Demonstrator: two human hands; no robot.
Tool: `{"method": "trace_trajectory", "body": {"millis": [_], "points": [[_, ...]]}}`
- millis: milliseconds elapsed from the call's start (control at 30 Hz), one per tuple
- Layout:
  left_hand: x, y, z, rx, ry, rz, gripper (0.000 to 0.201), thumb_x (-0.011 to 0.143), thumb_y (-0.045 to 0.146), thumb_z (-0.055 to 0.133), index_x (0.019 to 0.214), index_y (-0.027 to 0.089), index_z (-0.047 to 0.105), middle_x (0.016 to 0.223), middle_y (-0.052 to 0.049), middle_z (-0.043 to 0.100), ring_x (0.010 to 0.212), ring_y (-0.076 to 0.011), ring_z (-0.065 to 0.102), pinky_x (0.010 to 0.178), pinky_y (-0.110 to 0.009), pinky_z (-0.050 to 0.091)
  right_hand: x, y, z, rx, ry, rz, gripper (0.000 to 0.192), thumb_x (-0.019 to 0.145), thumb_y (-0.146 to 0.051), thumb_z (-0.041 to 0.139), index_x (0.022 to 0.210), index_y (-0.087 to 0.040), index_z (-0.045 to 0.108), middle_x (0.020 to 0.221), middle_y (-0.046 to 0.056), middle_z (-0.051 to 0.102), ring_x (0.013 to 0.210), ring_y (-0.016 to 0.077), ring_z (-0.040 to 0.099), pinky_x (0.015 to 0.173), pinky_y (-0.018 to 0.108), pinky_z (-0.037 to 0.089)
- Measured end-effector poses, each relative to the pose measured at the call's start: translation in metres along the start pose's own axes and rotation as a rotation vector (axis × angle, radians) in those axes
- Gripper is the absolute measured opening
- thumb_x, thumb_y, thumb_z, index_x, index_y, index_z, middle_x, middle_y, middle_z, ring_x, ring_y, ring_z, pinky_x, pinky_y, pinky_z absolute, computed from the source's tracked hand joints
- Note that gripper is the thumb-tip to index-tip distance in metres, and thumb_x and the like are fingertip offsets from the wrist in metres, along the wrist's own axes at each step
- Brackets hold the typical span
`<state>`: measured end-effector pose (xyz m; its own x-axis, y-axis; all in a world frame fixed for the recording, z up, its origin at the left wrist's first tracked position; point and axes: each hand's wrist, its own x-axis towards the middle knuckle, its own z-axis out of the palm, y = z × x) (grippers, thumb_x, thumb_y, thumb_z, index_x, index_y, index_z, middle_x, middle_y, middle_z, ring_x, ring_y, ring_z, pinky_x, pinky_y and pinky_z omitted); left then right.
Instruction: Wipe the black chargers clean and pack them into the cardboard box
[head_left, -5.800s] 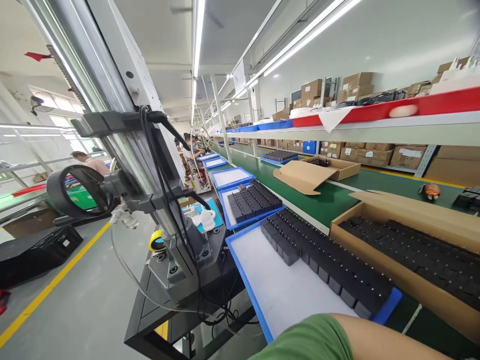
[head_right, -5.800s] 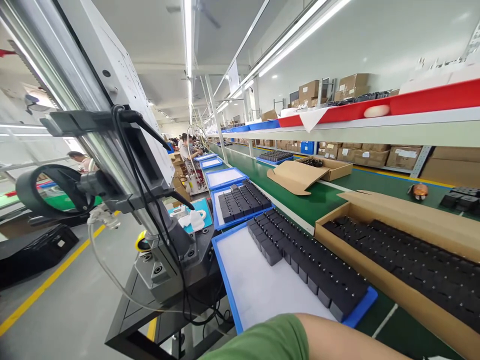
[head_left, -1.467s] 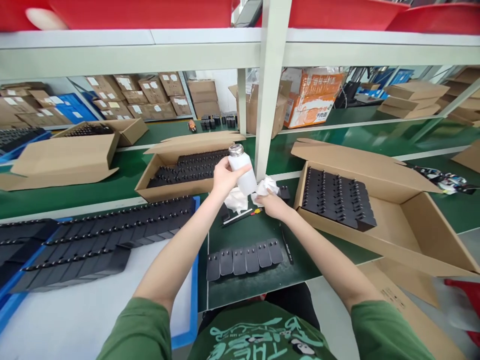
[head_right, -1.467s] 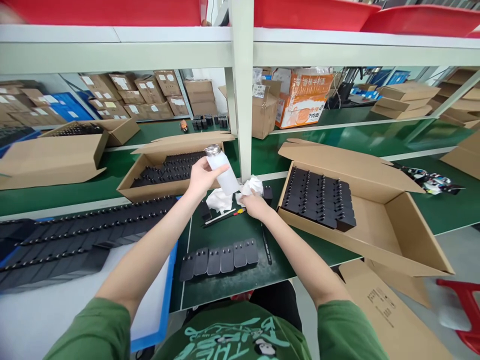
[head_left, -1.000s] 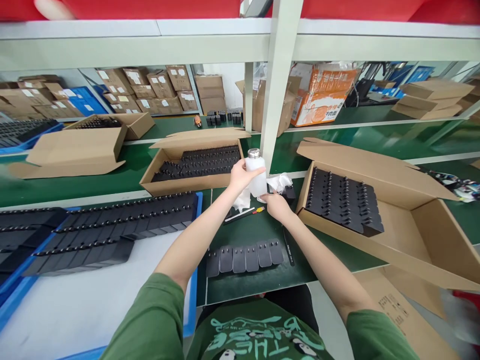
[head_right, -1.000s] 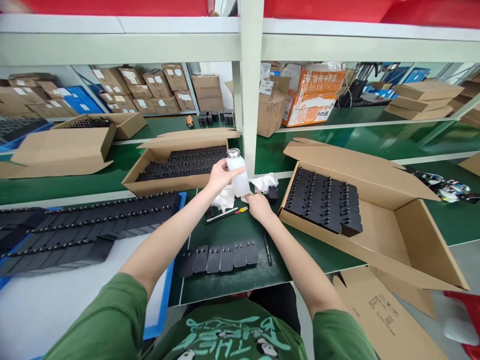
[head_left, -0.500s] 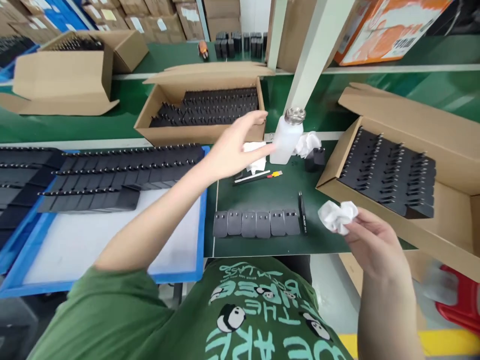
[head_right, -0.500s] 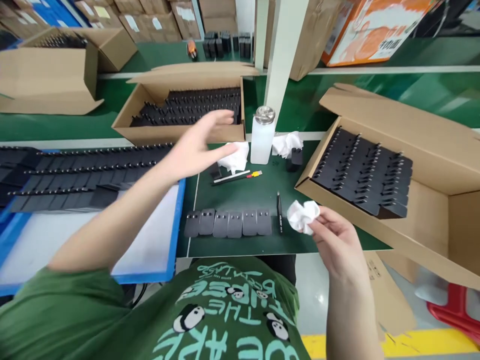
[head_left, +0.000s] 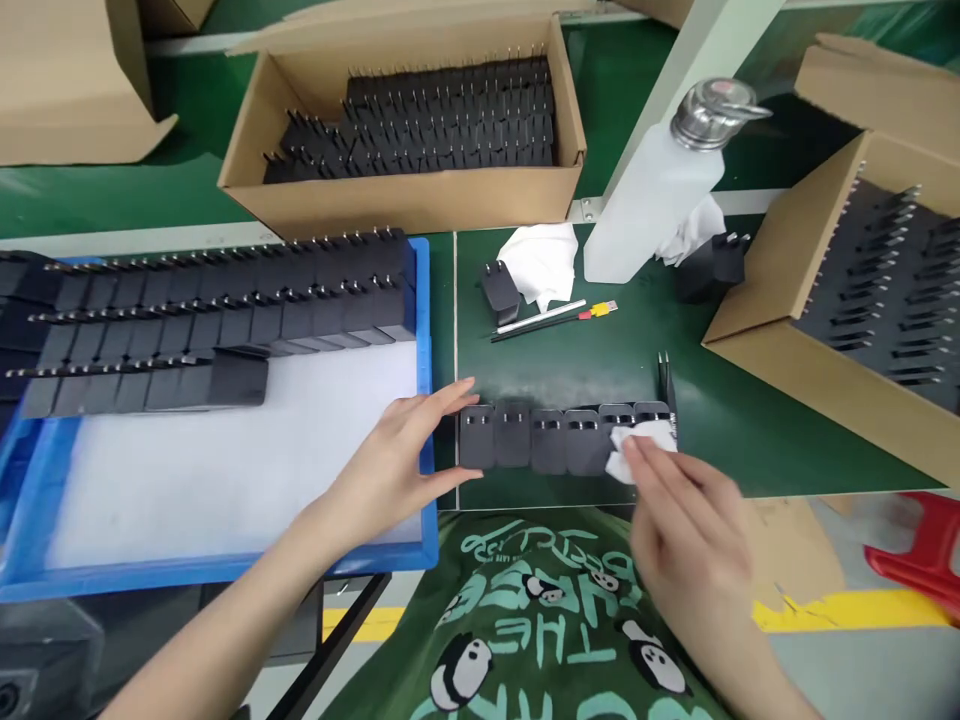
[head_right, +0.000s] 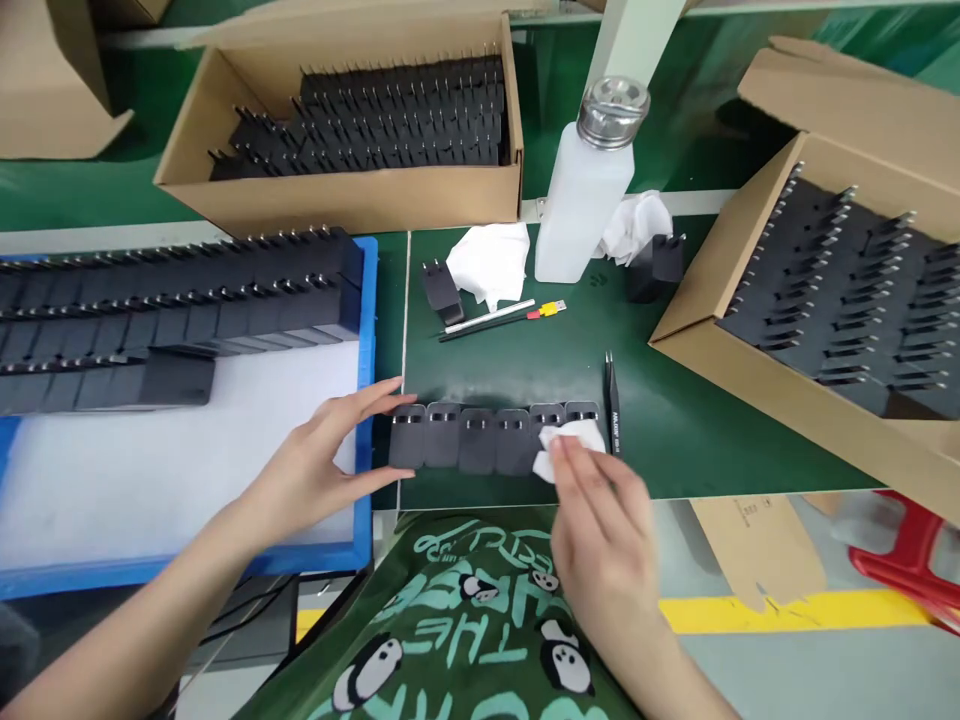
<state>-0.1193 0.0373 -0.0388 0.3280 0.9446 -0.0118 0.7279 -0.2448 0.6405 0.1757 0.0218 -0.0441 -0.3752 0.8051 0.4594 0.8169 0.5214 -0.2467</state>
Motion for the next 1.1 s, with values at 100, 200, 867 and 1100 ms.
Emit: {"method": "trace_trajectory", "body": {"millis": [100, 200, 867, 1100], "points": [[0.002, -0.004, 0.0, -0.05, 0.0, -0.011, 0.08, 0.087, 0.042, 0.07, 0.152, 0.036, 0.024, 0.134, -0.002, 0.063, 0.124, -0.023, 0.057, 0.098, -0.037, 0.052, 0.003, -0.026, 0.017, -0.044, -0.046, -0.047, 0.058, 0.084, 0.009, 0.052, 0.139, -0.008, 0.051, 0.121, 0.015, 0.069, 0.106, 0.0263, 0.064, 0.087, 0.039, 0.056], [-0.002, -0.008, 0.004, -0.092, 0.053, -0.034, 0.082, 0.085, 0.047, 0.072, 0.152, 0.035, 0.026, 0.134, -0.002, 0.063, 0.126, -0.0239, 0.057, 0.097, -0.037, 0.053, 0.006, -0.045, 0.024, -0.079, -0.082, -0.102, 0.045, 0.086, 0.006, 0.051, 0.13, 0.0, 0.056, 0.12, 0.019, 0.068, 0.105, 0.0289, 0.065, 0.082, 0.04, 0.055], [-0.003, -0.012, 0.013, -0.043, 0.111, -0.062, 0.08, 0.084, 0.057, 0.068, 0.15, 0.037, 0.029, 0.13, 0.0, 0.067, 0.127, -0.0315, 0.057, 0.087, -0.044, 0.059, -0.01, 0.006, -0.002, -0.031, 0.112, 0.16, 0.066, 0.081, 0.007, 0.051, 0.139, -0.023, 0.056, 0.118, 0.009, 0.071, 0.105, 0.0267, 0.066, 0.086, 0.044, 0.057], [-0.001, -0.013, 0.014, -0.002, 0.121, -0.051, 0.078, 0.084, 0.059, 0.068, 0.149, 0.036, 0.032, 0.129, -0.002, 0.067, 0.122, -0.0293, 0.06, 0.087, -0.04, 0.059, 0.011, -0.053, 0.049, 0.116, 0.001, -0.14, 0.042, 0.087, 0.0, 0.046, 0.125, 0.0, 0.062, 0.119, 0.016, 0.07, 0.115, 0.0283, 0.061, 0.094, 0.04, 0.055]]}}
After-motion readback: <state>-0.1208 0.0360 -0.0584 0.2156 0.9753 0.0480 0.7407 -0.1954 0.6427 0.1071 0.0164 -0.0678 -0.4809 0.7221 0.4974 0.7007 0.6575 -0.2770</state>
